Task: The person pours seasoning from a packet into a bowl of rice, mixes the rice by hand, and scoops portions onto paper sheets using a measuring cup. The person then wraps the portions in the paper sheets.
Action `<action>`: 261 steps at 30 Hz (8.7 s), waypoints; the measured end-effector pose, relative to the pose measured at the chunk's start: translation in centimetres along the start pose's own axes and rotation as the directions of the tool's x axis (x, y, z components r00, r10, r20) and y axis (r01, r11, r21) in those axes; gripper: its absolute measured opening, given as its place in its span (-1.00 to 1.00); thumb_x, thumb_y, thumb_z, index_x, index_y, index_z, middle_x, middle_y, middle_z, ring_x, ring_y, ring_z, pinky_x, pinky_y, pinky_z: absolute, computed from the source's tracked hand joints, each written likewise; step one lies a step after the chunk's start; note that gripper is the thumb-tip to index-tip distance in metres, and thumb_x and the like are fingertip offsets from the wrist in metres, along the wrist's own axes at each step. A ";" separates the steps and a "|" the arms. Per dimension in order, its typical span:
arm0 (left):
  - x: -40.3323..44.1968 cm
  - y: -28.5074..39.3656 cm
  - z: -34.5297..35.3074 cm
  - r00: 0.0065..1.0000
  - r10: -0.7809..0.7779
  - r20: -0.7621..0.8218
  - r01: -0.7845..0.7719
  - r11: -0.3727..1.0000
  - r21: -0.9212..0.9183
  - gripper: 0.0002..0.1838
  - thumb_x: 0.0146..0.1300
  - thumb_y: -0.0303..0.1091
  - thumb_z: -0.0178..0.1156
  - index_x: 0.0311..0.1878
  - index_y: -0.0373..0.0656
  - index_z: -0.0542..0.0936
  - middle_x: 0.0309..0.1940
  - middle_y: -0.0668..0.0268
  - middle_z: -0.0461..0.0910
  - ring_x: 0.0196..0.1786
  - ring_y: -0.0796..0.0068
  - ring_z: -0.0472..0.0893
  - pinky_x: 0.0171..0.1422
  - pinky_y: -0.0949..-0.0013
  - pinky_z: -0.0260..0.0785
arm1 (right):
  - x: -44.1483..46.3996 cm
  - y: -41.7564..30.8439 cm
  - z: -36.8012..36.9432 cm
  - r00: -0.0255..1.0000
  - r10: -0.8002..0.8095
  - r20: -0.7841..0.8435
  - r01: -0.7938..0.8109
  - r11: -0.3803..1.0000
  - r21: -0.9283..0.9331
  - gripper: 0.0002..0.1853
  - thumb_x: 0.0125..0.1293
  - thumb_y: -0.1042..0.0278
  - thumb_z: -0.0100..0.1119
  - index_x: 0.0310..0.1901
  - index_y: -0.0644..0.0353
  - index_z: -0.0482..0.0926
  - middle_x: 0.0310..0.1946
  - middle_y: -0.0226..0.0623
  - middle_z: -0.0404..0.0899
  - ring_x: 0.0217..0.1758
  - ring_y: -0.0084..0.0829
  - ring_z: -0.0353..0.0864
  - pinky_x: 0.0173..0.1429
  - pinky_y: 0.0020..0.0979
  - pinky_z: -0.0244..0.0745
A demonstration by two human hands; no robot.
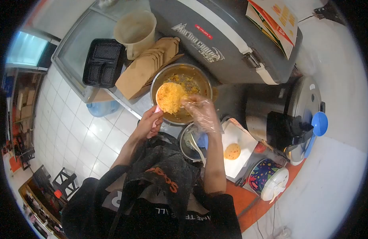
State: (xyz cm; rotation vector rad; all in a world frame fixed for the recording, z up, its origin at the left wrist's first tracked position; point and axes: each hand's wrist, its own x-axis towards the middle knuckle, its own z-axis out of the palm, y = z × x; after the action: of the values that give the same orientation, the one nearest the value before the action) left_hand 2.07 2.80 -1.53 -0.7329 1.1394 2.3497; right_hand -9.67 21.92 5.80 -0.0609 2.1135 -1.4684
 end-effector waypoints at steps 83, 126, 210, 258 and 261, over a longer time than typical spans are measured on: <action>1.4 1.0 -0.9 0.987 -0.157 -0.021 0.154 0.982 -0.112 -0.80 0.54 -0.23 0.04 0.11 -0.01 0.48 -0.53 0.50 0.31 -0.71 0.74 0.19 -0.73 0.56 -0.01 | -2.8 2.9 4.9 0.878 -0.428 0.213 0.461 0.643 -0.611 -0.58 0.51 0.28 -0.03 0.32 0.18 0.50 0.16 0.21 0.56 0.25 0.13 0.54 0.31 -0.02 0.41; 9.0 -0.6 -0.9 0.976 0.217 0.024 -0.091 0.307 0.947 -0.62 0.47 -0.20 0.07 0.01 -0.42 0.53 -0.46 -0.05 0.64 -0.57 0.11 0.64 -0.41 0.09 0.52 | -6.0 4.9 -0.9 0.998 -0.057 -0.015 0.025 0.181 0.983 -0.12 0.49 -0.30 -0.05 0.58 0.22 0.08 0.56 0.07 0.12 0.65 0.00 0.07 0.65 0.00 0.10; -2.6 -30.6 16.8 0.754 0.283 0.593 -0.487 -0.364 0.794 -0.62 0.36 -0.23 0.28 0.16 -0.16 0.54 0.11 0.10 0.53 -0.01 -0.02 0.67 -0.08 0.03 0.60 | -34.1 35.5 -17.2 0.919 -0.348 -0.185 0.084 0.633 -0.770 -0.54 0.29 0.32 0.33 0.24 0.10 0.58 0.39 -0.12 0.41 0.46 0.01 0.33 0.49 0.03 0.27; -2.0 -31.8 24.9 0.562 0.697 0.444 -0.253 -0.366 0.895 -0.77 0.22 -0.45 0.28 -0.05 -0.07 0.64 -0.13 0.33 0.68 -0.26 0.31 0.72 -0.28 0.26 0.58 | -30.0 31.5 -25.4 0.968 -0.011 -0.251 -0.026 0.989 -0.144 -0.73 0.40 0.23 0.29 -0.04 0.26 0.69 -0.18 -0.13 0.77 -0.07 -0.40 0.71 0.09 -0.37 0.51; -3.6 -31.8 27.1 0.470 0.700 0.538 -0.377 -0.392 0.839 -0.75 0.21 -0.45 0.30 -0.03 -0.08 0.64 -0.15 0.32 0.68 -0.28 0.31 0.71 -0.28 0.28 0.58 | -28.6 32.2 -25.7 0.952 -0.039 -0.303 -0.024 0.979 -0.202 -0.70 0.38 0.18 0.32 -0.06 0.26 0.72 -0.20 -0.11 0.77 -0.08 -0.37 0.72 0.09 -0.36 0.52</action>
State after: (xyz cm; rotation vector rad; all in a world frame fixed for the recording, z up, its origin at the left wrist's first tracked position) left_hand 15.84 42.40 -3.61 0.3673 3.3675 0.9137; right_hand 11.13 66.42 -4.29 0.0881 2.5115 -1.3286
